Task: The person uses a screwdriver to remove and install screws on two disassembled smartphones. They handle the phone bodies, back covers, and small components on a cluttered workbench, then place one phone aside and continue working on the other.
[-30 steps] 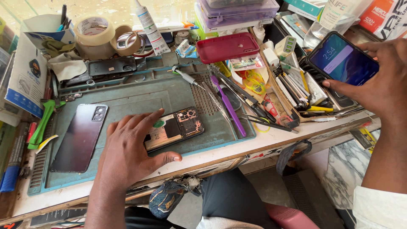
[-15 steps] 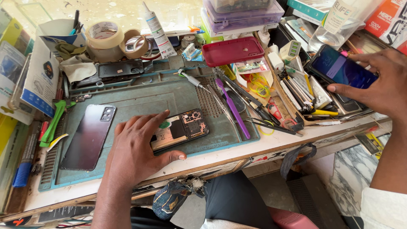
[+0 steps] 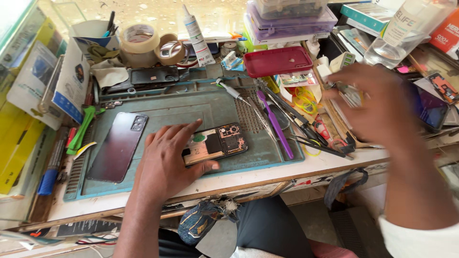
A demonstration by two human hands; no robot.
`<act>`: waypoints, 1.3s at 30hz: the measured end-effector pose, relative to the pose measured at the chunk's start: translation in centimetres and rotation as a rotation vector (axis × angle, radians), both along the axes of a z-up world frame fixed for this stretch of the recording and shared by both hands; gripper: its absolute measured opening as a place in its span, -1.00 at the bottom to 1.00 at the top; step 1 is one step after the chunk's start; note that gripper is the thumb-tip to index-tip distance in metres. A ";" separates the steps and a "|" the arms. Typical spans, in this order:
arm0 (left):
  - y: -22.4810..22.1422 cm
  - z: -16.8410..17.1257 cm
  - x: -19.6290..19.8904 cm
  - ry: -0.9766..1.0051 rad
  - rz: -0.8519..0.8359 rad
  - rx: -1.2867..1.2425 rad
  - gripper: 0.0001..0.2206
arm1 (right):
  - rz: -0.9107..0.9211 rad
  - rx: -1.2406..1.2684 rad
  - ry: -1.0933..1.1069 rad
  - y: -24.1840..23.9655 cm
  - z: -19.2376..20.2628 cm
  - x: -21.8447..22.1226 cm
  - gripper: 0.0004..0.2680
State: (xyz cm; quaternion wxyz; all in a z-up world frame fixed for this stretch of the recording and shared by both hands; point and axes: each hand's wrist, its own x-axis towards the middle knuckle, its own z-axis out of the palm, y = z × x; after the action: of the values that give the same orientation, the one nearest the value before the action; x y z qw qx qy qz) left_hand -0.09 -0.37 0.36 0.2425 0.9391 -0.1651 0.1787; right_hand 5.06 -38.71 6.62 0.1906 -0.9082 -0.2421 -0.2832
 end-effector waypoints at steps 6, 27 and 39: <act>1.1 -0.6 0.1 -0.101 0.092 -0.132 -0.48 | 0.103 -0.210 0.215 11.9 -1.6 3.0 -0.87; 1.0 0.6 0.0 0.036 0.004 -0.058 -0.19 | 0.461 0.119 0.304 16.2 -4.2 10.4 -0.41; 0.8 0.6 0.0 0.054 0.227 -0.043 -0.29 | 0.710 0.330 0.511 15.0 -3.1 7.8 -0.44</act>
State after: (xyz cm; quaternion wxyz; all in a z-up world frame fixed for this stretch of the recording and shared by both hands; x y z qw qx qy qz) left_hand -0.09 0.39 0.95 0.2454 0.9508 -0.0474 0.1831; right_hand 12.88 -23.71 3.57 0.4712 -0.7674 -0.4348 -0.0026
